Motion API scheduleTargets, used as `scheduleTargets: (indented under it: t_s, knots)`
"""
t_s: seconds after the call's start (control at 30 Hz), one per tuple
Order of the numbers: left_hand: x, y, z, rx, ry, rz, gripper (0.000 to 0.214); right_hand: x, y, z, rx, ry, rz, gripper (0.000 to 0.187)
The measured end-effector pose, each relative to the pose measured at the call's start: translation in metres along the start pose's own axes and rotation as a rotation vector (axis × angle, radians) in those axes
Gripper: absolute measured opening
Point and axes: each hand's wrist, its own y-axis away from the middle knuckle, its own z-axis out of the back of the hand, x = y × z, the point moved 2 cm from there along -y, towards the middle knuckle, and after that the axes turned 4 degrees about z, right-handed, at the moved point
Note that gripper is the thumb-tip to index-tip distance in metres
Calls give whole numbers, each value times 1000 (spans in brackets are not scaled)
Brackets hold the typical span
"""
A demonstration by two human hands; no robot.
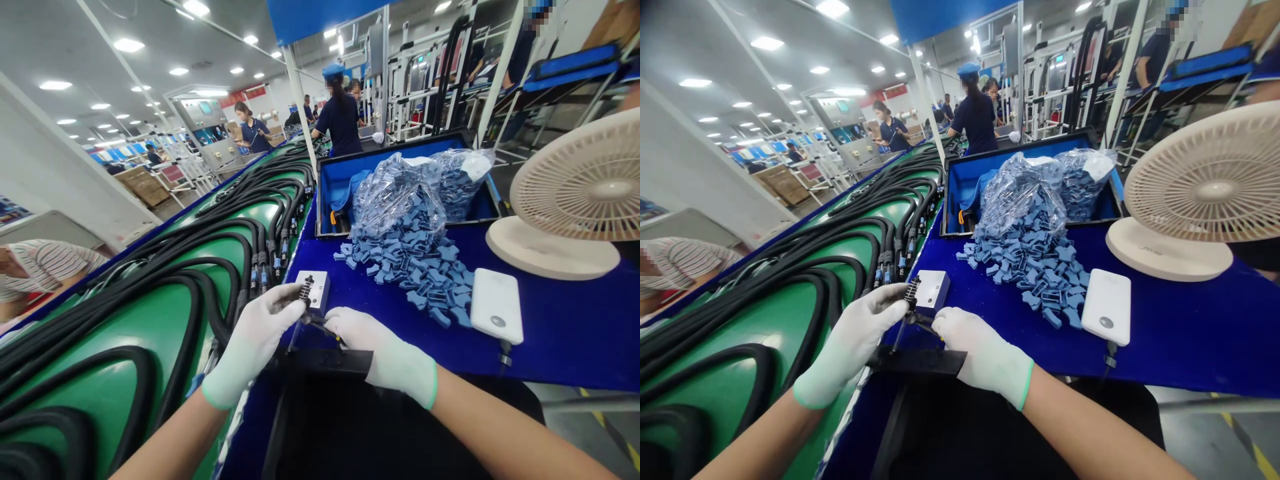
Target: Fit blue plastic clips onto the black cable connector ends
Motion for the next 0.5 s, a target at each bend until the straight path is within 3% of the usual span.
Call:
scheduleTargets:
  t_s: [0.17,0.23,0.4,0.5]
  knots:
    - [-12,-17,-4,115,-193,-139,41,-1,3,6,-67,-36,-176,8]
    - [-13,-17,-8,140,-191,-172,44,1,5,11,-76,-49,-177,14]
    - [-12,-7,-18,28,-225,-151,43,-8,2,7,21,40,-206,9]
    - [-8,-5,-20,4,-240,-111,42,-25,-4,-10,-42,146,-181,11]
